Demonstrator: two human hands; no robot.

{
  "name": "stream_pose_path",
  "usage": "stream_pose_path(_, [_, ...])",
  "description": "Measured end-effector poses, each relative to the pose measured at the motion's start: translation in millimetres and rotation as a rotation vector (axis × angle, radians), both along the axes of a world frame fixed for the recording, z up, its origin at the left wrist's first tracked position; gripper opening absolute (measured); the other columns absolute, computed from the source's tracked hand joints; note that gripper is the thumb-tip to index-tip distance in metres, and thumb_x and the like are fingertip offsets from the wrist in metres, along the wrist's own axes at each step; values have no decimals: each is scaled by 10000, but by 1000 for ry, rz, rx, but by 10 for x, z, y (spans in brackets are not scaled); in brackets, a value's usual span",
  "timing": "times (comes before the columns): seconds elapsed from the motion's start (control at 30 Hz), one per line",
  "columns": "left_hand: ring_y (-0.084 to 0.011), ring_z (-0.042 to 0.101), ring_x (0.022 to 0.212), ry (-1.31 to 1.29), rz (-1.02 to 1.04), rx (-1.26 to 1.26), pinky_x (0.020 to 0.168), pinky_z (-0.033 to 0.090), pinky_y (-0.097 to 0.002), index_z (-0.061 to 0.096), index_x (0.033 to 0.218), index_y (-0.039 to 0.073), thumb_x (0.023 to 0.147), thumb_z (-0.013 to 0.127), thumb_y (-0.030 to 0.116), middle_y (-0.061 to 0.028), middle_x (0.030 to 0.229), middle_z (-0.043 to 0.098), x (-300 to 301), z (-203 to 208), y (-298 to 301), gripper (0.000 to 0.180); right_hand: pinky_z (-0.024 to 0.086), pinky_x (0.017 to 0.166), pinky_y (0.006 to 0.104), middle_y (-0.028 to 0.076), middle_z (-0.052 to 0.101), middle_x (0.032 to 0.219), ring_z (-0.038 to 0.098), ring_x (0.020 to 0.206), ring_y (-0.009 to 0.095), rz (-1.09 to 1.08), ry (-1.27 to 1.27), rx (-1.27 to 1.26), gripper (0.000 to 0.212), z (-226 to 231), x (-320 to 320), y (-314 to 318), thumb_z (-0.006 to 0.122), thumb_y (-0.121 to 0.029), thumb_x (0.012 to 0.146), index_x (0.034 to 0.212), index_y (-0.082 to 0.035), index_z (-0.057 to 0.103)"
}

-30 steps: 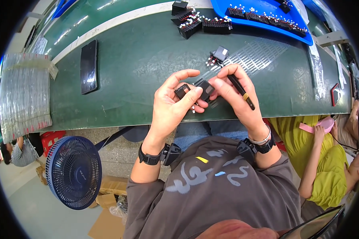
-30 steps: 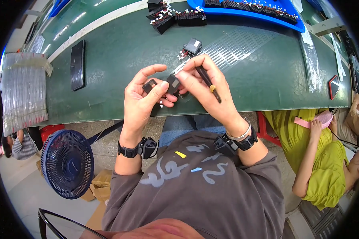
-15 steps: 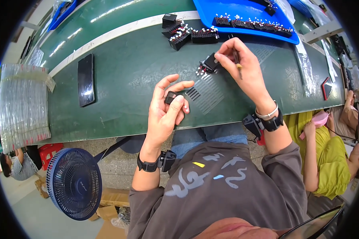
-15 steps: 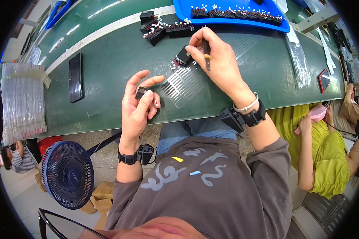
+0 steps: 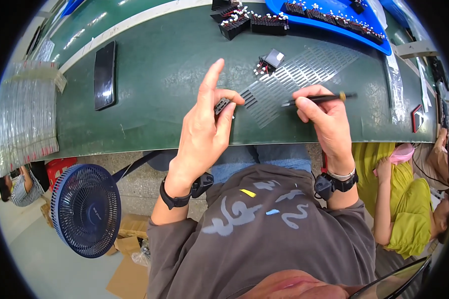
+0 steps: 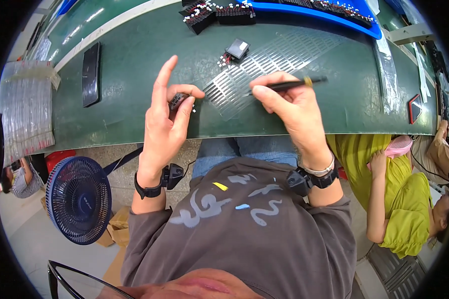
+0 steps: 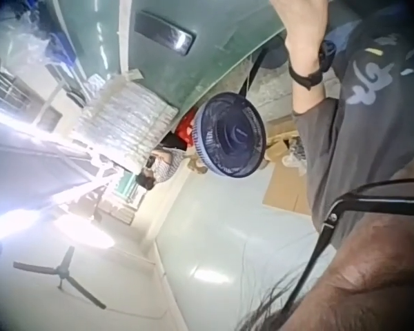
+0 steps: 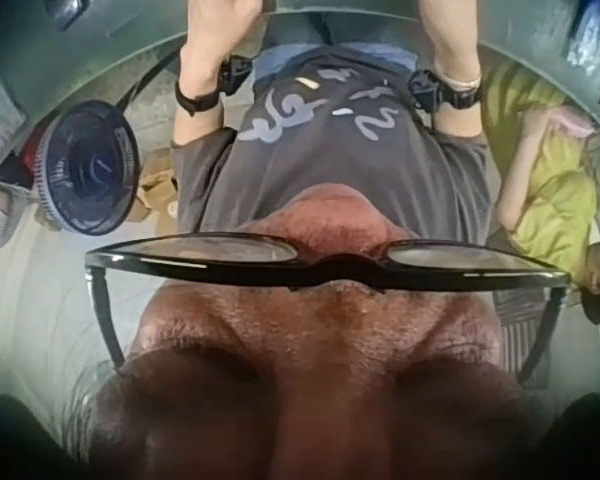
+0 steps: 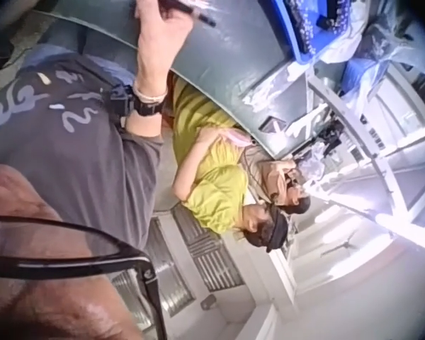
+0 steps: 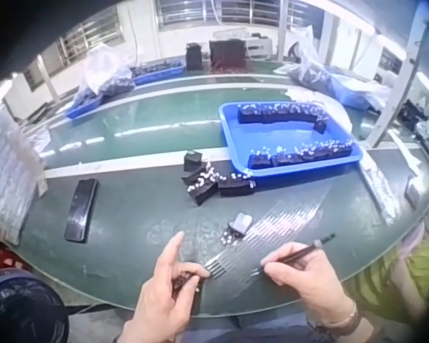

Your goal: The person picks up a black component and uses tweezers to insert small white wires into its ports before placing it in a blue tray and repeating the process.

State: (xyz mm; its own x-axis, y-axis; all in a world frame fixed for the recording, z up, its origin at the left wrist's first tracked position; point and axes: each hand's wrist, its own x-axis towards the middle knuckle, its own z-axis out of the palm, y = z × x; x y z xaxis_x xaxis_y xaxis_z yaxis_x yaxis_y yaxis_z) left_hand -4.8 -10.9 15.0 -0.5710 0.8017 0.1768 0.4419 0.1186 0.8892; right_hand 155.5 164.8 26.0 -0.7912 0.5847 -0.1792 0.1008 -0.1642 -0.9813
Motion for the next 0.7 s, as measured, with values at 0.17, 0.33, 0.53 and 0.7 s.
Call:
stream_pose_path(0.17, [-76, 527, 768, -40, 42, -85, 681, 450, -222, 336, 1470, 52, 921, 544, -55, -48, 1001, 614, -35, 35, 30, 597, 376, 621, 211, -30, 562, 754, 472, 678, 49, 34, -58, 176, 165, -17, -227, -135, 660, -176, 935, 935, -12, 650])
stream_pose_path(0.33, [-57, 527, 780, 50, 4, -81, 670, 446, -207, 338, 1469, 54, 921, 550, -46, -61, 1074, 648, -58, 24, 37, 596, 382, 585, 204, -37, 585, 705, 486, 645, 24, -8, -90, 431, 173, -152, -361, -159, 708, -187, 904, 882, -27, 645])
stream_pose_path(0.53, [-67, 543, 783, -360, -12, -47, 688, 459, -212, 408, 1390, 33, 939, 538, -29, -83, 1137, 657, -70, 15, 56, 473, 374, 549, 195, -43, 583, 664, 462, 596, 11, -5, -121, 520, 172, -183, -390, -157, 717, -183, 900, 864, -37, 633])
stream_pose_path(0.7, [-96, 598, 799, -541, -50, 19, 721, 498, -235, 462, 1290, 11, 962, 522, -4, -92, 1132, 662, -103, -6, 91, 334, 369, 539, 193, -49, 583, 660, 458, 588, 10, -36, -120, 517, 178, -186, -400, -161, 715, -178, 901, 854, -32, 626])
